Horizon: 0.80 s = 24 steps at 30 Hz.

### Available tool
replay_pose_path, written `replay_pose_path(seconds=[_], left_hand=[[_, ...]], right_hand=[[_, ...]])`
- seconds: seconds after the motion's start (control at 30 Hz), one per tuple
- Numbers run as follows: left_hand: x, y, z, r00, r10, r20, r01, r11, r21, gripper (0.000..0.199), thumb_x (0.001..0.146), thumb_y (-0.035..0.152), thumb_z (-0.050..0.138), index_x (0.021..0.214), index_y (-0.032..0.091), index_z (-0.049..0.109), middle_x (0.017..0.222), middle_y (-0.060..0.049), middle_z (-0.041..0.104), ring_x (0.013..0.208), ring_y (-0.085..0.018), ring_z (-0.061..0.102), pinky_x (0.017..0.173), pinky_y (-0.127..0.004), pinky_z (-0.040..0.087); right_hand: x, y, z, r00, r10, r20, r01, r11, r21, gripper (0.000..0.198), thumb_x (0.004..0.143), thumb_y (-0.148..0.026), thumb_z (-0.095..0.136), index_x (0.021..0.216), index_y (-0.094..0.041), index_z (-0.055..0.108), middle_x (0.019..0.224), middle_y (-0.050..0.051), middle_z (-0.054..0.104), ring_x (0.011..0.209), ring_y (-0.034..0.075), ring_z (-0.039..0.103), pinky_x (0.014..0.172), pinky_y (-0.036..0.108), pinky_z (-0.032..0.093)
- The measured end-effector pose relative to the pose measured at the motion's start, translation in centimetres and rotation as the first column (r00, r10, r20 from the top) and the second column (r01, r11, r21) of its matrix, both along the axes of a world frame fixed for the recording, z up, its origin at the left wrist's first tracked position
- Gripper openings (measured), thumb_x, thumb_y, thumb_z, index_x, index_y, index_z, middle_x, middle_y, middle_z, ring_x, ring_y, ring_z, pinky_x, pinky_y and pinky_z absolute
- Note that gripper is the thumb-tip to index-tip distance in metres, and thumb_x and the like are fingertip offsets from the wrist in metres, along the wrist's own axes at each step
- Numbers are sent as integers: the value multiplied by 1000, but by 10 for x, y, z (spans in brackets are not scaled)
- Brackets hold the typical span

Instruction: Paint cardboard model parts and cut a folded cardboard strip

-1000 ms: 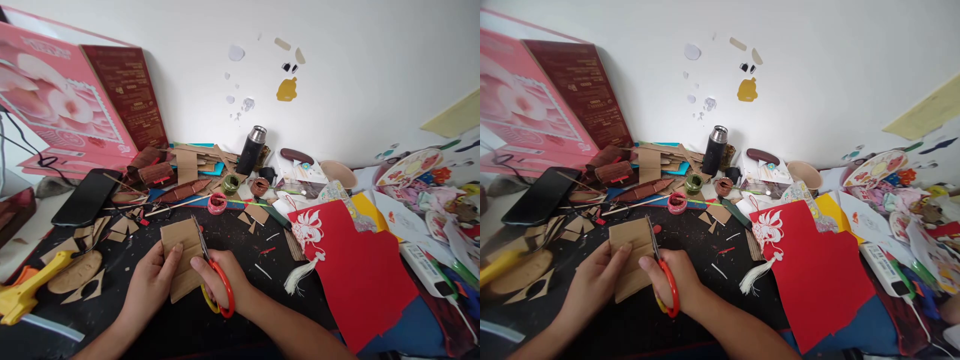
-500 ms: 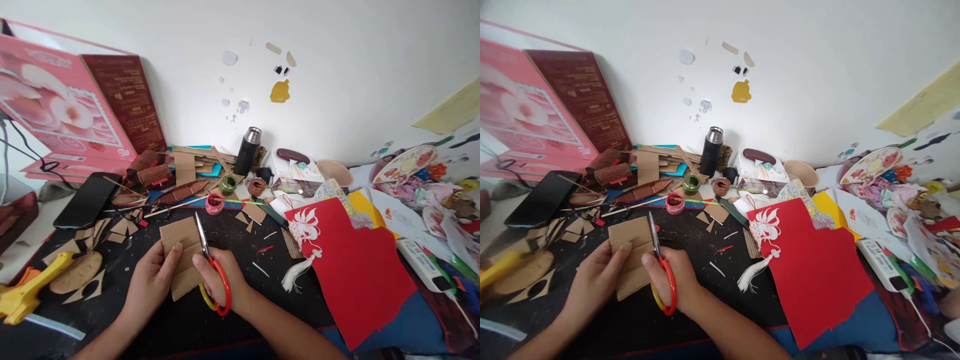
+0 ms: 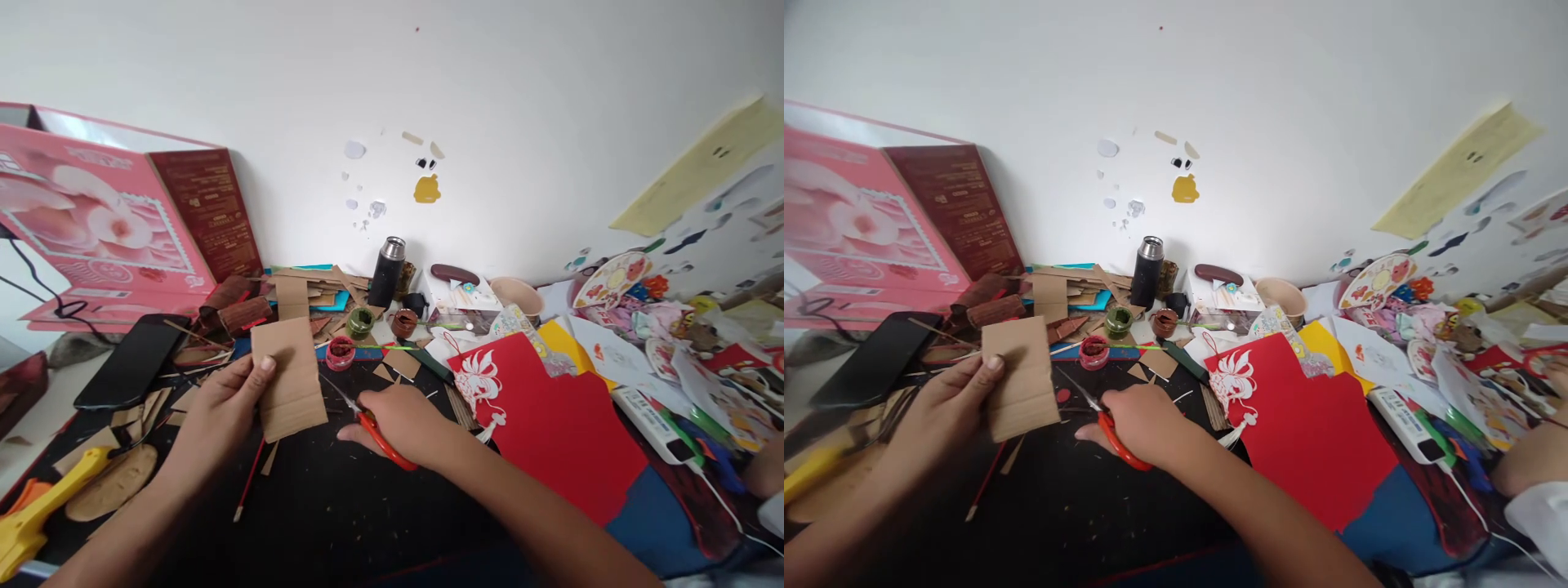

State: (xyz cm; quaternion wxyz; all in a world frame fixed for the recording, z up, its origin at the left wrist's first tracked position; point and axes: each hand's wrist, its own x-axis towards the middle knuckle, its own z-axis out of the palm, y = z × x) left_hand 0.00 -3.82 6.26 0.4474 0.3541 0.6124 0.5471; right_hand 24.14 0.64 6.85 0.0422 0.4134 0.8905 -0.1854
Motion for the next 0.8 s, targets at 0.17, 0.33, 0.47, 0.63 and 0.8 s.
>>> replay_pose_path(seconds=[0.17,0.33,0.47,0.63,0.8], left_hand=[[8,25,-11,985,-128,112,129,992,-2,65,70,75,83,102,18,79,89,-7,80,76,-24,71,65,-31,59],[11,37,-32,982,-72,173,66,997,40,46,73,62,80,88,19,73,66,1,66,52,-16,57,44,-26,43],[9,36,-46,950,-175,257,168,984,50,41,75,54,83,92,19,71,65,3,63,48,-14,54,41,-24,39],[5,35,-58,950,-194,244,185,981,61,45,80,60,84,87,18,70,69,4,58,52,-11,49,43,-21,38],[7,32,-55,961,-181,208,180,983,21,53,75,68,84,87,19,69,74,2,61,59,-12,51,48,-21,41]], right_hand=[[3,15,0,960,23,278,-50,995,89,68,100,-76,54,119,-14,74,95,20,81,94,38,79,77,40,57],[11,21,-7,942,32,335,-52,997,50,72,97,-79,56,122,-13,73,100,21,81,98,40,80,78,42,58],[17,20,-4,953,32,302,-27,999,-22,78,91,-83,62,127,-14,72,105,21,81,101,41,79,79,41,58],[16,24,-3,958,33,286,-30,999,-12,73,96,-83,53,122,-17,74,101,19,82,99,40,79,77,39,57],[8,24,-15,942,22,334,-48,996,70,74,97,-80,54,127,-14,70,100,21,81,97,39,80,80,41,59]])
